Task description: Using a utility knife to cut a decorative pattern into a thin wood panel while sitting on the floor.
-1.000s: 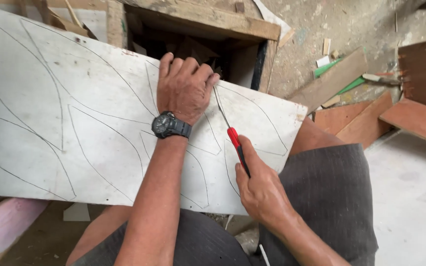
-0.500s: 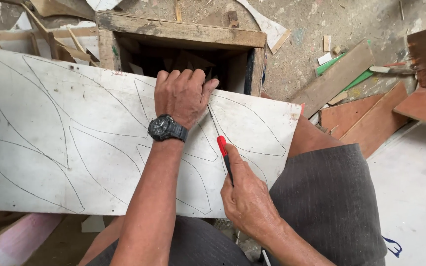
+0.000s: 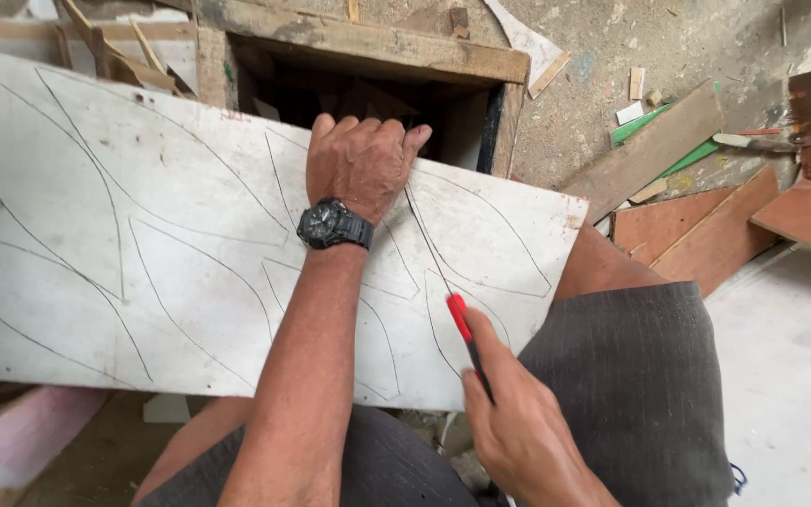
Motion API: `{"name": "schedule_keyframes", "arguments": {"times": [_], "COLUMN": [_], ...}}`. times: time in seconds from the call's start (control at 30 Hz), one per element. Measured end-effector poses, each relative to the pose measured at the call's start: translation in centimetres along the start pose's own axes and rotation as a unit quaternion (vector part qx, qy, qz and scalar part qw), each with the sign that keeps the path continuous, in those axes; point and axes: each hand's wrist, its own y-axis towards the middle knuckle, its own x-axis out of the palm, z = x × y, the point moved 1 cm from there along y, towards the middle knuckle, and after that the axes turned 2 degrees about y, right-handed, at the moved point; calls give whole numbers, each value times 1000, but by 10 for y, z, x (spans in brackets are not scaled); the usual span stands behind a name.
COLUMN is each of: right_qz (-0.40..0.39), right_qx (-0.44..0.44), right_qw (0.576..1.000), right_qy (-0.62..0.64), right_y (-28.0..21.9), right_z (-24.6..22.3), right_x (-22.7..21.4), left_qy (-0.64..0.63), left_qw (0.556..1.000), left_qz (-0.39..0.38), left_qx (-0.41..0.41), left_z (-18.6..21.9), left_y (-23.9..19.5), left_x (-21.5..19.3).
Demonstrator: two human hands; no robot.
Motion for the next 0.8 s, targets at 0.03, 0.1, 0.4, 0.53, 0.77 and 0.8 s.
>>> {"name": "schedule_keyframes", "arguments": {"times": [0.03,0.1,0.4,0.53,0.77,0.8], "right_qz": [-4,0,-34,-21,12,22], "right_qx": [35,68,125,83,179,176], "right_qw": [999,998,992,996,984,984], "right_qy": [3,5,-11,-3,-11,-10], "right_y": [-15,-42,14,24,-46,-53], "right_z": [9,30,-9,-14,21,33], "right_x": [-4,-1,-8,-1,-3,-1], "left_qy": [2,2,-20,-32,-29,-31], "left_qw": [1000,1000,999,999,998,998], "left_qz": [8,21,33,17,47,55], "left_qx": [2,9,-1,-16,-9,-3], "left_z": [1,2,3,2,1,2], "left_y": [0,3,-1,-1,-3,-3], "left_x": [-1,-1,-3,-8,4,0]}}
